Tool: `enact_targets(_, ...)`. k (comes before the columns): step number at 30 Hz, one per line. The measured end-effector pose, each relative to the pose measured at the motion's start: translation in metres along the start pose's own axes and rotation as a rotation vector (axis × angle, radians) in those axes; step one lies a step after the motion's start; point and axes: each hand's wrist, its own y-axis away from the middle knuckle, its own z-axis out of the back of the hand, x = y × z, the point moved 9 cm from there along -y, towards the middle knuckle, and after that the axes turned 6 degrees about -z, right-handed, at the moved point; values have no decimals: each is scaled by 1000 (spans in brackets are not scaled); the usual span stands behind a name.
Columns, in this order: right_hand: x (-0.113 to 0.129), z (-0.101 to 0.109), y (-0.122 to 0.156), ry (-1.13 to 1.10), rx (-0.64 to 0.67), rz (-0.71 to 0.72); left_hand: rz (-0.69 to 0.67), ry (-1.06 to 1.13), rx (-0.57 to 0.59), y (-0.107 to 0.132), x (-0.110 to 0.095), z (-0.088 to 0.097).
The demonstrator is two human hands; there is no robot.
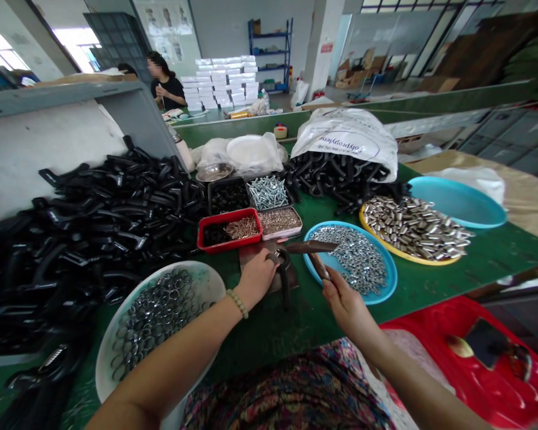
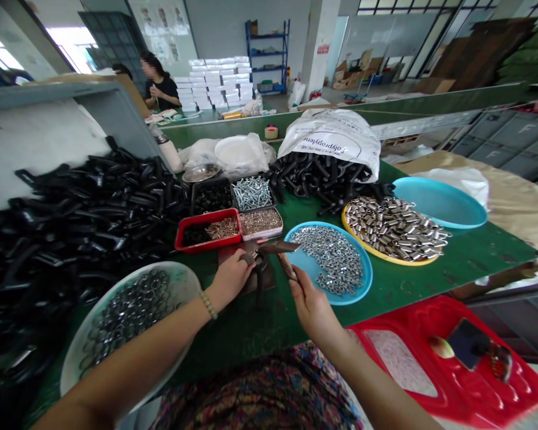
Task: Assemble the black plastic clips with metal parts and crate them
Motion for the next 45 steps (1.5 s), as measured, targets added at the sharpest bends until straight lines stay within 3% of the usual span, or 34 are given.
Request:
enact_targets(7, 1, -2, 0, 16, -13, 47, -222, -44, 80, 10, -19, -6)
enact_targets(11, 9, -9, 0, 88, 65, 67, -93, 147, -19, 24, -8, 6)
enact_targets(15, 31, -13, 0, 149, 117, 153, 47, 213, -112, 57, 5, 16)
enact_targets(20, 41, -25, -6, 369, 253, 119, 36, 191, 12, 78, 3, 1)
enact_targets(24, 56, -21, -8, 276, 206, 166, 32, 223, 26, 79, -2, -4)
enact_targets(26, 50, -25, -8, 284, 232, 148, 27, 252, 25, 78, 1, 1)
enact_targets(29, 18, -22, -16, 426, 234, 106, 50, 267, -18, 64, 30, 24)
enact_targets(32, -28, 24, -36, 658, -48, 56, 236, 115, -93, 33, 100, 60)
enact_targets(33, -43, 41, -43, 746, -133, 35, 298, 46, -63, 21, 124, 67)
enact_targets(36, -76, 70, -63, 957, -194, 9, 359, -14, 84, -14, 168, 66)
enact_targets(38, -69, 72, -68, 1041, -226, 62, 361, 4, 122, -28, 178, 58)
enact_targets(40, -40, 58, -63, 1049, -270, 141, 368, 19, 129, -34, 178, 50)
enact_targets(42, -5, 27, -54, 969, -228, 184, 376, 40, 108, -35, 177, 47)
enact_targets(45, 33, -42, -46, 757, 81, 177, 389, 60, 24, -31, 174, 59)
